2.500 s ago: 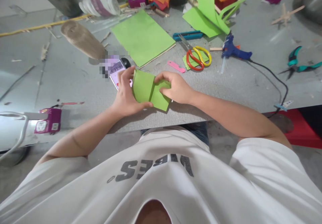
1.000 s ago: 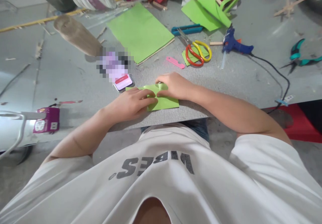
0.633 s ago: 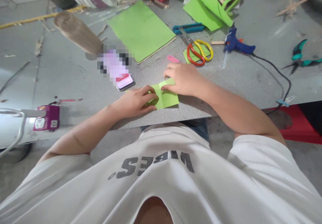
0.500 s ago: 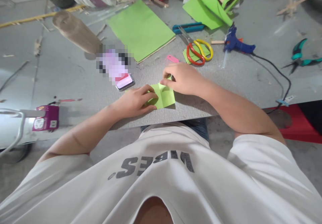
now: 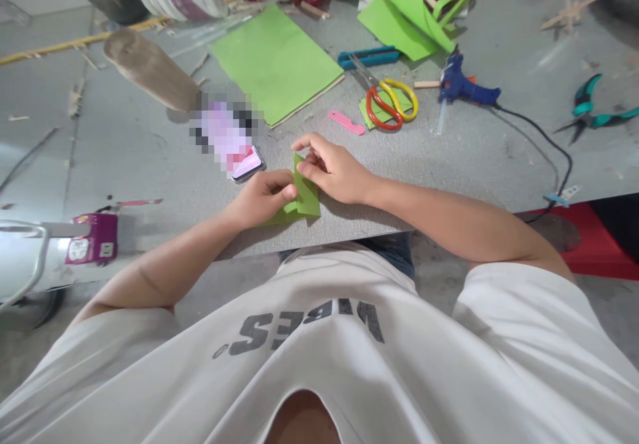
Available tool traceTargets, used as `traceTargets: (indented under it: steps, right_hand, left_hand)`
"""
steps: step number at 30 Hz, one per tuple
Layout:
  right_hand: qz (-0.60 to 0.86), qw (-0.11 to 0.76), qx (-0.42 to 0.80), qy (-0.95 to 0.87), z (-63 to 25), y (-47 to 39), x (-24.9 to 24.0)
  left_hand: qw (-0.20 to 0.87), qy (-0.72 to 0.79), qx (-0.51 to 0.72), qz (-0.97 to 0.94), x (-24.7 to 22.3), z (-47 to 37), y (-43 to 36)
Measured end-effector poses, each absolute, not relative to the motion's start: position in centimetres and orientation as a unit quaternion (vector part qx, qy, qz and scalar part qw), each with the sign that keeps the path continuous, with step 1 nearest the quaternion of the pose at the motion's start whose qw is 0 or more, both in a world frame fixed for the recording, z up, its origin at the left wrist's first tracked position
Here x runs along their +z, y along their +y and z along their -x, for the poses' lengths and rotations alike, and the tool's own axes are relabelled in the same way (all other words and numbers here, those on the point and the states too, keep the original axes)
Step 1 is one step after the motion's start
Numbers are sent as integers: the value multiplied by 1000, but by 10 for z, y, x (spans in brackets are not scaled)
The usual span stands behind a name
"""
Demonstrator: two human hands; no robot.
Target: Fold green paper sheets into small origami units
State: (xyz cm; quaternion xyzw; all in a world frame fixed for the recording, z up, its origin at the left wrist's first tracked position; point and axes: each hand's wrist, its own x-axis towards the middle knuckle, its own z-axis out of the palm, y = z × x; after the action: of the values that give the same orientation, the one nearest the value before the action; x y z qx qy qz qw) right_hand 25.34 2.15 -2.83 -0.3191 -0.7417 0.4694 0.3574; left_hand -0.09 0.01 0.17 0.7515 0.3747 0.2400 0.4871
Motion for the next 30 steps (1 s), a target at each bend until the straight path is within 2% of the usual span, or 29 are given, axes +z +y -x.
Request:
traceTargets:
  steps: [4,10,17,26,30]
  right_hand:
    - [333,365,444,-747,-257,23,-29]
    - [294,379,273,-834,-266,27,-21]
    - [206,295,137,-923,-278,29,-7]
    - [196,169,156,-953,-295,34,23]
    - [199,136,207,-948,-306,38,32]
  left_hand:
    - [486,391,245,-742,1,1,2]
    - [495,391,241,-737,5,2,1]
    - [472,402,224,-752,2,3,0]
    - [412,410,205,-787,1,5,-3]
    - [369,394,181,-822,1,7,-7]
